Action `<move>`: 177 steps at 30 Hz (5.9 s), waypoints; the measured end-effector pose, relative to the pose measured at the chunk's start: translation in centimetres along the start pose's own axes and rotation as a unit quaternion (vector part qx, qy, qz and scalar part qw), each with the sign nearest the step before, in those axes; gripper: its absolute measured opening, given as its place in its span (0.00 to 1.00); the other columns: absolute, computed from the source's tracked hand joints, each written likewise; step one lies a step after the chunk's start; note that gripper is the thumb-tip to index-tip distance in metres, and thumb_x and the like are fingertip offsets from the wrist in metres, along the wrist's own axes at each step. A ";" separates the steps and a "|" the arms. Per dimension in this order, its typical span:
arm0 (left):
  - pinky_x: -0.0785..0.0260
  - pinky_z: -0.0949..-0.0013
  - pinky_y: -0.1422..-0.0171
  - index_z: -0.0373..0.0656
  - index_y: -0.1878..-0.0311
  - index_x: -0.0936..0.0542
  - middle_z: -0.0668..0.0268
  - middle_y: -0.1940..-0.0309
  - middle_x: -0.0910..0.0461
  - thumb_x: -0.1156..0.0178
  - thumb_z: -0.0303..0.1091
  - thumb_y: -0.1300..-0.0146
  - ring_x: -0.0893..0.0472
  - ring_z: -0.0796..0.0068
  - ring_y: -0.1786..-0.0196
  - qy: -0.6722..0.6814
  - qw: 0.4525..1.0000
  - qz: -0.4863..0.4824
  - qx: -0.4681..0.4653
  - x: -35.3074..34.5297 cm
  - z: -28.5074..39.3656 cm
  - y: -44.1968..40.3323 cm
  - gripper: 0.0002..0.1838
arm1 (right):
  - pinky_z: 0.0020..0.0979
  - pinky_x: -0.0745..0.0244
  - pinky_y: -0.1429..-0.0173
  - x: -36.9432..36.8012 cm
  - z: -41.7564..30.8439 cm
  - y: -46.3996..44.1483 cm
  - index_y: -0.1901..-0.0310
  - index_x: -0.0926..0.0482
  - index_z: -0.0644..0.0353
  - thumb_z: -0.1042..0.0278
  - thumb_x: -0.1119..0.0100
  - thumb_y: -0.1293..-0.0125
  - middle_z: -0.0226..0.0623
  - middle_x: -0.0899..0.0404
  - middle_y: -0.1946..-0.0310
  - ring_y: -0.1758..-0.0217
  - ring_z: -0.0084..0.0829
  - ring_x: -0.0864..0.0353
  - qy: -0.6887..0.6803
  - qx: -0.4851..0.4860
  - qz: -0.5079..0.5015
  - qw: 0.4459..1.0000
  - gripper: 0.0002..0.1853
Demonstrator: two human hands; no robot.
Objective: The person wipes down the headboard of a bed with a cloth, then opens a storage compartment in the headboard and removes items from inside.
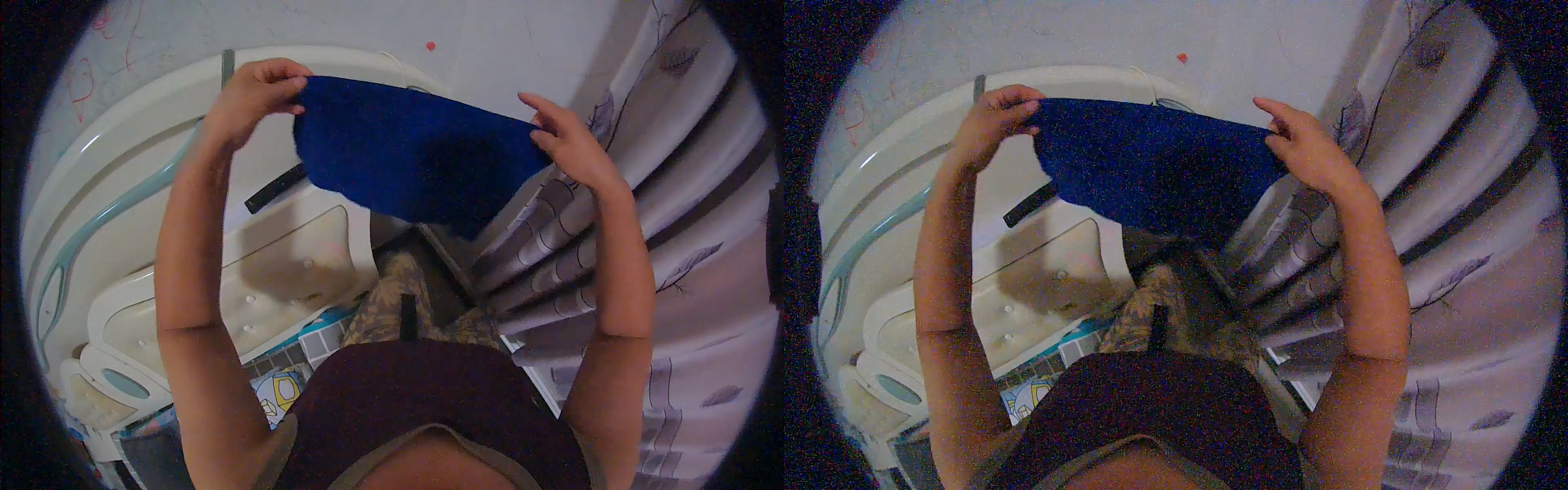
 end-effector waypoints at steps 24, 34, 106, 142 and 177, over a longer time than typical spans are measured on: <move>0.30 0.70 0.48 0.39 0.57 0.22 0.68 0.63 0.20 0.43 0.30 0.39 0.22 0.76 0.58 -0.158 0.984 0.018 -0.080 3.2 4.5 -1.1 0.09 | 0.24 0.34 0.62 3.6 -0.9 -2.0 0.62 0.26 0.65 0.77 0.48 0.38 0.27 0.27 0.71 0.68 0.18 0.33 0.055 0.085 0.027 0.994 0.04; 0.31 0.72 0.52 0.41 0.58 0.23 0.70 0.66 0.22 0.46 0.32 0.37 0.23 0.77 0.61 -0.135 0.985 0.039 -0.103 2.9 4.6 0.3 0.07 | 0.26 0.32 0.65 4.5 -0.3 0.0 0.69 0.25 0.65 0.69 0.42 0.40 0.28 0.26 0.77 0.71 0.21 0.30 0.070 0.011 -0.002 0.998 0.07; 0.44 0.54 0.31 0.46 0.33 0.39 0.61 0.35 0.36 0.62 0.74 0.43 0.34 0.61 0.35 0.748 0.643 -0.165 0.007 -24.4 -7.9 4.6 0.46 | 0.35 0.31 0.41 -9.5 -4.5 2.0 0.47 0.29 0.69 0.68 0.43 0.42 0.42 0.22 0.53 0.50 0.35 0.23 -0.550 -0.159 -0.031 0.819 0.22; 0.27 0.76 0.59 0.35 0.56 0.21 0.67 0.65 0.19 0.43 0.30 0.40 0.20 0.80 0.63 0.411 0.911 -0.003 0.035 -4.9 -7.9 12.5 0.11 | 0.28 0.25 0.52 -16.0 -7.3 -1.5 0.53 0.25 0.67 0.78 0.47 0.43 0.37 0.20 0.61 0.60 0.28 0.21 -0.581 -0.069 -0.135 0.799 0.14; 0.68 0.41 0.29 0.47 0.28 0.55 0.31 0.32 0.65 0.47 0.27 0.40 0.61 0.26 0.31 -0.088 0.680 0.714 0.141 6.5 -19.1 15.6 0.40 | 0.31 0.24 0.52 -27.4 -12.0 -0.9 0.47 0.26 0.67 0.64 0.51 0.33 0.46 0.22 0.52 0.53 0.34 0.20 -0.426 -0.089 -0.284 0.854 0.18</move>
Point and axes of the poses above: each hand's wrist, its own y-axis away from the middle knuckle, its own x-axis out of the back of the hand, z = x × y, the point moved 10 cm from there along -y, towards the middle knuckle
